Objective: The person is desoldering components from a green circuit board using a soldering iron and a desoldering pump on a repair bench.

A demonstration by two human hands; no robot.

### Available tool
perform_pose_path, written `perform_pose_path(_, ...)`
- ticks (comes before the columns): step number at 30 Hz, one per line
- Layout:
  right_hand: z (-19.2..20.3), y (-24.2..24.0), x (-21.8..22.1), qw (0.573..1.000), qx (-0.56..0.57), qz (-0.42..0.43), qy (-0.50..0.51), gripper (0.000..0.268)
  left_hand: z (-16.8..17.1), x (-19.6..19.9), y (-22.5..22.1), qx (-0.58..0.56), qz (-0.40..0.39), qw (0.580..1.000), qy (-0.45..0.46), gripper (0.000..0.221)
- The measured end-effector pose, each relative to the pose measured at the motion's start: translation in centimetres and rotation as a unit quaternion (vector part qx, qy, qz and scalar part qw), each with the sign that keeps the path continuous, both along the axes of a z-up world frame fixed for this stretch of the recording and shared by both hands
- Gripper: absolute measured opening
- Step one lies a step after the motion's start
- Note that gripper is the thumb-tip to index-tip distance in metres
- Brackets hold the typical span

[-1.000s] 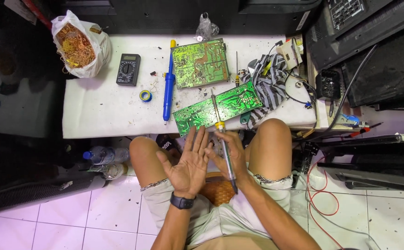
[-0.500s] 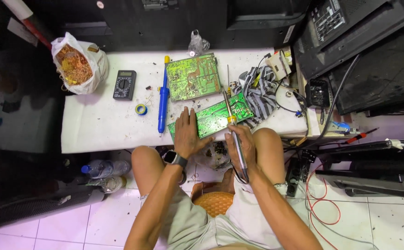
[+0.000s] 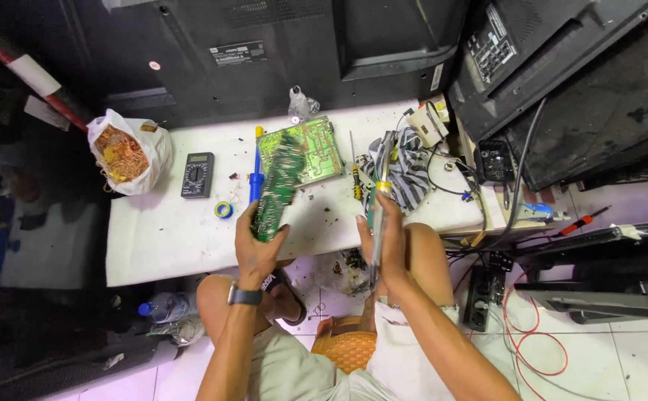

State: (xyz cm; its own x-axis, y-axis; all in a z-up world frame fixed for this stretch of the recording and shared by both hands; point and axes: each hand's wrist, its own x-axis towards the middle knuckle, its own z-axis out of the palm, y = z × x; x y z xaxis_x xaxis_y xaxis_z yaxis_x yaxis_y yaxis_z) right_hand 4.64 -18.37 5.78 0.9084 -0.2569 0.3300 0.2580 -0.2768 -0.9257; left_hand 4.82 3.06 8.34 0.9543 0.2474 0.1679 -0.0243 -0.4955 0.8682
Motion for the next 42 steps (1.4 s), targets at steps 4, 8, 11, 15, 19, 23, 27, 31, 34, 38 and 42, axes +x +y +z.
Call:
perform_pose_path(4, -0.5, 1.6, 3.9, 0.982, -0.162, 0.093, 0.039, 0.042, -2.8, -1.2, 0.8, -0.287, -0.006, 0.958, -0.027, 0.062)
perform_pose_path(8, -4.2, 2.5, 7.4, 0.879, -0.413, 0.212, -0.106, 0.057, 1.3, -2.2, -1.1, -0.755, -0.110, 0.645, -0.037, 0.075)
perform_pose_path(11, -6.5, 2.4, 8.5, 0.848, -0.449, 0.258, -0.111, 0.064, 2.1, -2.2, -1.1, -0.790, -0.125, 0.597, -0.063, 0.079)
perform_pose_path(15, -9.2, 1.9, 8.1, 0.879, -0.394, 0.245, -0.106, 0.063, 0.9, -2.2, -1.3, -0.801, -0.144, 0.576, -0.073, 0.080)
perform_pose_path(19, -5.9, 1.7, 6.6, 0.911, -0.306, 0.217, -0.172, 0.045, 1.2, -2.6, -2.1, -0.792, -0.150, 0.588, -0.070, 0.085)
perform_pose_path(23, 1.7, 1.3, 1.5, 0.954, -0.145, 0.188, -0.181, 0.033, 1.6, -3.2, -3.5, -0.798, -0.159, 0.575, -0.082, 0.084)
perform_pose_path(27, 3.3, 1.0, -3.5, 0.964, -0.091, 0.156, -0.193, 0.055, 2.6, -3.2, -5.8, -0.775, -0.162, 0.604, -0.093, 0.083)
perform_pose_path(31, 5.6, 1.9, -7.3, 0.968, -0.084, 0.157, -0.177, 0.057, 1.1, -3.4, -7.7, -0.768, -0.148, 0.614, -0.106, 0.079)
perform_pose_path(34, 5.6, 2.5, -7.9, 0.969, -0.121, 0.116, -0.184, 0.050, 1.6, -3.8, -9.0, -0.757, -0.146, 0.625, -0.121, 0.076)
perform_pose_path(38, 5.7, 2.8, -8.4, 0.976, -0.074, 0.122, -0.161, 0.042, 1.3, -4.4, -9.2, -0.763, -0.146, 0.613, -0.143, 0.074)
perform_pose_path(42, 5.6, 3.1, -8.8, 0.977, -0.071, 0.116, -0.162, 0.037, 0.9, -4.6, -9.0, -0.773, -0.119, 0.613, -0.112, 0.077)
